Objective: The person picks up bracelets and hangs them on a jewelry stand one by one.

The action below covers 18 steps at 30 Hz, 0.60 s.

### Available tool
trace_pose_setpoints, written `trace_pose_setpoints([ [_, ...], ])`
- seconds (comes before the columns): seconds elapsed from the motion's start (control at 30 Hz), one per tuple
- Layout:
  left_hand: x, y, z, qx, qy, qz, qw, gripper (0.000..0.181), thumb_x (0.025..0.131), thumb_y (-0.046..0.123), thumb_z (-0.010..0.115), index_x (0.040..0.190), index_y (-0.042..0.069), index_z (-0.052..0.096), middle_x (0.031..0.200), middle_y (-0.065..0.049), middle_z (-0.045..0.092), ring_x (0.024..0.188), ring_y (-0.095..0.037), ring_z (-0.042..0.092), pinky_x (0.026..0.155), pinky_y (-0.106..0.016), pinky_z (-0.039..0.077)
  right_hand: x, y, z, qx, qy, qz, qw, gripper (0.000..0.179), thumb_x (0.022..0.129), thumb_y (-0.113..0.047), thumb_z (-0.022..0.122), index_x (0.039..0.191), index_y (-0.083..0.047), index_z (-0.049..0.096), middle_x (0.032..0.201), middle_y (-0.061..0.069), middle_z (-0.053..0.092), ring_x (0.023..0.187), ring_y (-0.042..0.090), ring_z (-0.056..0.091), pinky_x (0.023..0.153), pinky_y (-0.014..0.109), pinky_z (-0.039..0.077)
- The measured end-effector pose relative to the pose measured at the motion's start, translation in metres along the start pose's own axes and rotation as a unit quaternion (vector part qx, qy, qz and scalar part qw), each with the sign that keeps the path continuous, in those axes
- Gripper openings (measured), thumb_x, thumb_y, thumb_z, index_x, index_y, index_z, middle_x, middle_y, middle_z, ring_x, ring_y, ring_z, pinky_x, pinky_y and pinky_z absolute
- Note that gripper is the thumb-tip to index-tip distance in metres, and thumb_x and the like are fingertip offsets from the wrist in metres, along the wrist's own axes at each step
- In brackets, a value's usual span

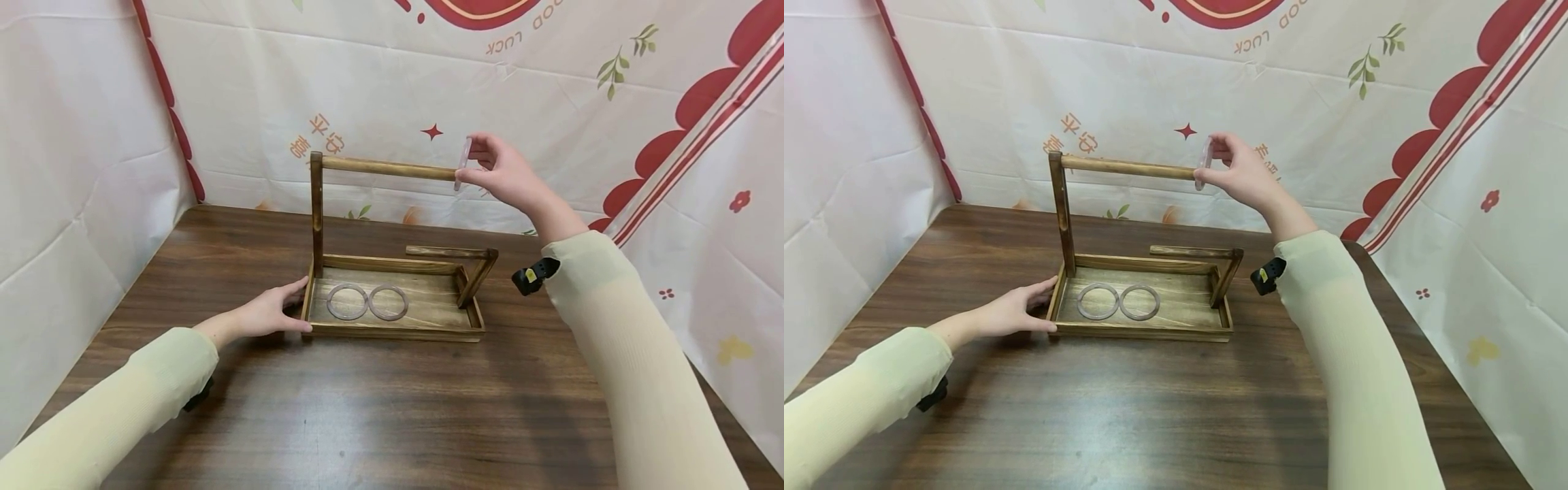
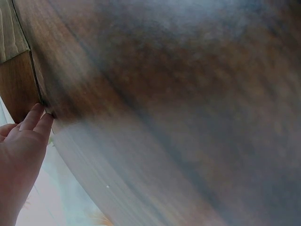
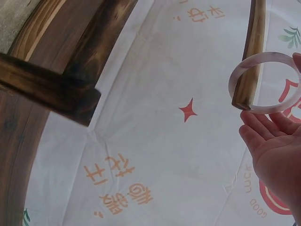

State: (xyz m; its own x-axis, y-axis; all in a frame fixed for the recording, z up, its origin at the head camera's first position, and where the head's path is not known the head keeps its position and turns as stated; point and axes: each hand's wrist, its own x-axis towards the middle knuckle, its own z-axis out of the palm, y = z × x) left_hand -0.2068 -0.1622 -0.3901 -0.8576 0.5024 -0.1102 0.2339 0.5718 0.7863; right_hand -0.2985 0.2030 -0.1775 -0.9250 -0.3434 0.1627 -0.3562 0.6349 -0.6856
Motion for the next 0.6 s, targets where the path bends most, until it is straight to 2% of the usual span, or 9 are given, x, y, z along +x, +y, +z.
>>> trace_pose_setpoints([
  [0.4, 0.001, 0.0, 0.0, 0.0, 0.0, 0.0, 1.0, 0.099, 0.082, 0.033, 0.072, 0.149, -0.003, 0.01, 0.148, -0.027, 0.029, 0.133, -0.04, 0.038, 0.106, -0.051, 0.034, 0.007, -0.013, 0.01, -0.02, -0.011, -0.013, 0.9997, 0.071, 0.087, -0.02, 0.062, 0.145, -0.002, 0.026, 0.142, 0.018, 0.039, 0.134, 0.029, 0.038, 0.114, 0.038, 0.025],
  [0.6, 0.0, -0.001, -0.001, 0.003, 0.001, -0.003, 1.0, 0.099, 0.082, 0.034, 0.072, 0.149, -0.003, 0.01, 0.149, -0.027, 0.028, 0.133, -0.04, 0.038, 0.106, -0.051, 0.034, 0.01, -0.019, 0.015, -0.025, -0.018, -0.012, 0.9994, 0.07, 0.087, -0.021, 0.064, 0.145, -0.005, 0.028, 0.141, 0.016, 0.04, 0.133, 0.028, 0.038, 0.114, 0.038, 0.026],
])
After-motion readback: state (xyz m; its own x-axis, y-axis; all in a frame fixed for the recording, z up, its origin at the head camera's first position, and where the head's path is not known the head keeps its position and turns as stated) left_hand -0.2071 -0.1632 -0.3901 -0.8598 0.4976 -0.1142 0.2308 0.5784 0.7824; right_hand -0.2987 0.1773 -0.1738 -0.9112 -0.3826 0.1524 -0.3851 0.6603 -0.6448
